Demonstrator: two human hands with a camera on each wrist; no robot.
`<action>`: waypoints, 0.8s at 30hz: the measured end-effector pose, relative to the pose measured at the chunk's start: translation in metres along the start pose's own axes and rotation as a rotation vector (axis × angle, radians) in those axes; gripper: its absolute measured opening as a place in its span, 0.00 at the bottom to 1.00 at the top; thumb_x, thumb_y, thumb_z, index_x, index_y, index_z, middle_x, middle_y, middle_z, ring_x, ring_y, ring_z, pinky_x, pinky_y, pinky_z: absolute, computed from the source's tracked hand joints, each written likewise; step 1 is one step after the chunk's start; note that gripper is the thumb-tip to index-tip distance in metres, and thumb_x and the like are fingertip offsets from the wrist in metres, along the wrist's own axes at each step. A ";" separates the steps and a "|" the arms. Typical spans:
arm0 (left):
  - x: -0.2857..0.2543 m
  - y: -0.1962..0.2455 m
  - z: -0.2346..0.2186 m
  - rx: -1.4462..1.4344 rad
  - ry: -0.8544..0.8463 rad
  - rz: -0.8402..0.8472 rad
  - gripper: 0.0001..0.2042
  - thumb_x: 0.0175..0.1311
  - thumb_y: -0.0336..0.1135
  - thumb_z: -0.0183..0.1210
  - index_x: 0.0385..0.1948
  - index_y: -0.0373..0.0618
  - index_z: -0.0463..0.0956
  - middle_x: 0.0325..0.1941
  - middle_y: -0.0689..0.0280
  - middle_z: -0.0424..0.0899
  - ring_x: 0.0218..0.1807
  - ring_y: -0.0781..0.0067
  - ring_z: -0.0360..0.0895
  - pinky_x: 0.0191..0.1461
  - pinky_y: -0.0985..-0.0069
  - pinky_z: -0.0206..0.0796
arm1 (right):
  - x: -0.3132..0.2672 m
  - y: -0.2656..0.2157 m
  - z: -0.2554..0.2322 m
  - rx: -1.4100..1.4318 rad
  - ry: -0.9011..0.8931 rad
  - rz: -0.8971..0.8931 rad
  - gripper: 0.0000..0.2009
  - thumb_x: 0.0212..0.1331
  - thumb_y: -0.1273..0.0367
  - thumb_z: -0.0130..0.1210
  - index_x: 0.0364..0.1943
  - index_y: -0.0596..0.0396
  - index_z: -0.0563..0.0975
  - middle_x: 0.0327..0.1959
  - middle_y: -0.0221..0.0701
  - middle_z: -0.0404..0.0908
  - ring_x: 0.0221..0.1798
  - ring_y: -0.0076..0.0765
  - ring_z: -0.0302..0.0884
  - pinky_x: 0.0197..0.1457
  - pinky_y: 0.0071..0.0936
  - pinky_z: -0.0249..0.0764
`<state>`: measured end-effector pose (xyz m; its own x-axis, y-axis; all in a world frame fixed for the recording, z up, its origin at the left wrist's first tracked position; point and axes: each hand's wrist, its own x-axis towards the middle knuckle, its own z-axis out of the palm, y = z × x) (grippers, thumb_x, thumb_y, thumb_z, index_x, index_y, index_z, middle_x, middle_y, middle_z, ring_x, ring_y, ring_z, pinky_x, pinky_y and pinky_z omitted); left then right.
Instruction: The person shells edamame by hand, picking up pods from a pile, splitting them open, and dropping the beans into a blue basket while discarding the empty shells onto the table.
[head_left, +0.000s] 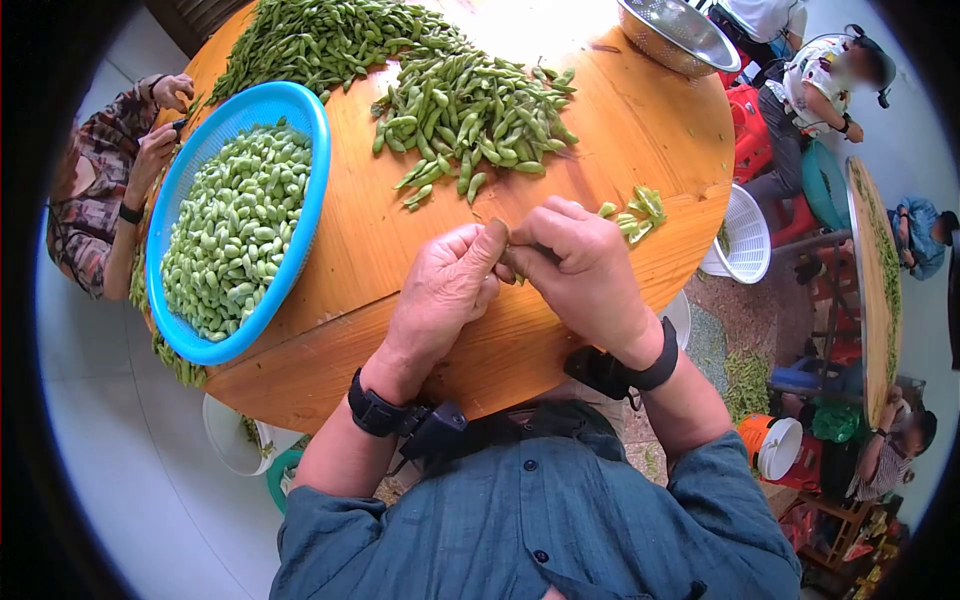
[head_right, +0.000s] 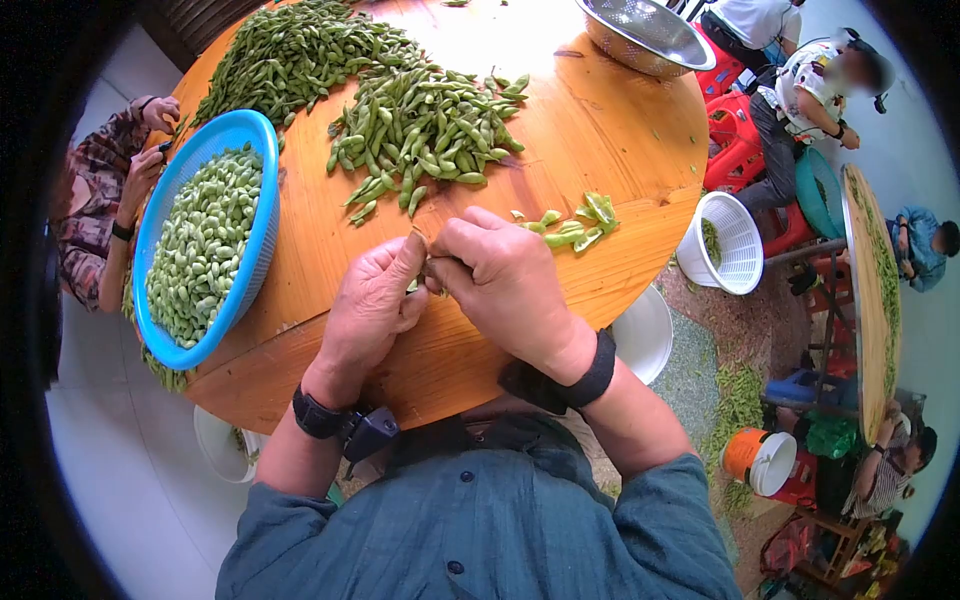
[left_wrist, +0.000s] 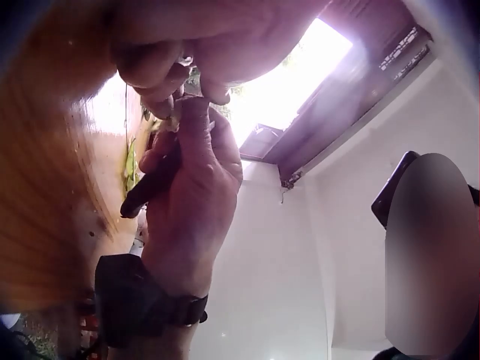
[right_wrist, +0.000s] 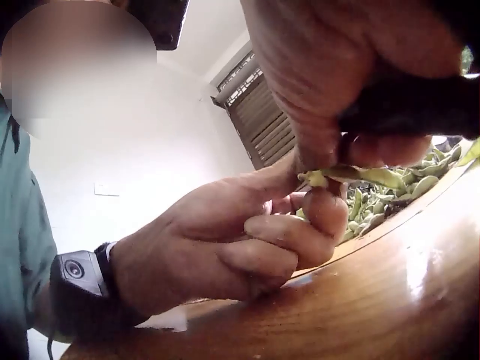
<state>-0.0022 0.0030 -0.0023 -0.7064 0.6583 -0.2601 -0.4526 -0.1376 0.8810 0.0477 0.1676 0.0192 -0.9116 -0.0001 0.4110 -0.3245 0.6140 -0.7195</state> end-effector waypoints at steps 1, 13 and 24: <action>0.001 0.000 0.000 0.006 0.005 0.002 0.19 0.74 0.50 0.50 0.29 0.43 0.74 0.22 0.77 0.70 0.16 0.92 0.55 0.17 0.88 0.42 | 0.000 0.000 0.001 -0.017 0.007 0.004 0.04 0.50 0.77 0.62 0.27 0.58 0.77 0.22 0.35 0.74 0.27 0.37 0.74 0.28 0.31 0.68; 0.001 0.008 0.007 -0.125 0.104 -0.018 0.10 0.74 0.40 0.52 0.38 0.42 0.72 0.29 0.71 0.76 0.18 0.89 0.62 0.16 0.88 0.50 | 0.002 0.005 -0.004 0.394 0.055 0.421 0.03 0.60 0.74 0.59 0.34 0.60 0.79 0.24 0.30 0.80 0.24 0.19 0.75 0.29 0.21 0.71; 0.002 0.002 0.005 -0.112 0.035 0.022 0.07 0.71 0.35 0.55 0.39 0.43 0.69 0.28 0.73 0.73 0.19 0.89 0.63 0.18 0.88 0.52 | 0.002 -0.001 -0.012 0.509 -0.018 0.537 0.04 0.61 0.72 0.59 0.35 0.60 0.79 0.24 0.26 0.80 0.24 0.15 0.74 0.26 0.16 0.70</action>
<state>-0.0018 0.0076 0.0009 -0.7342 0.6286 -0.2565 -0.4935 -0.2347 0.8375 0.0494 0.1765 0.0271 -0.9804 0.1812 -0.0772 0.0948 0.0908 -0.9913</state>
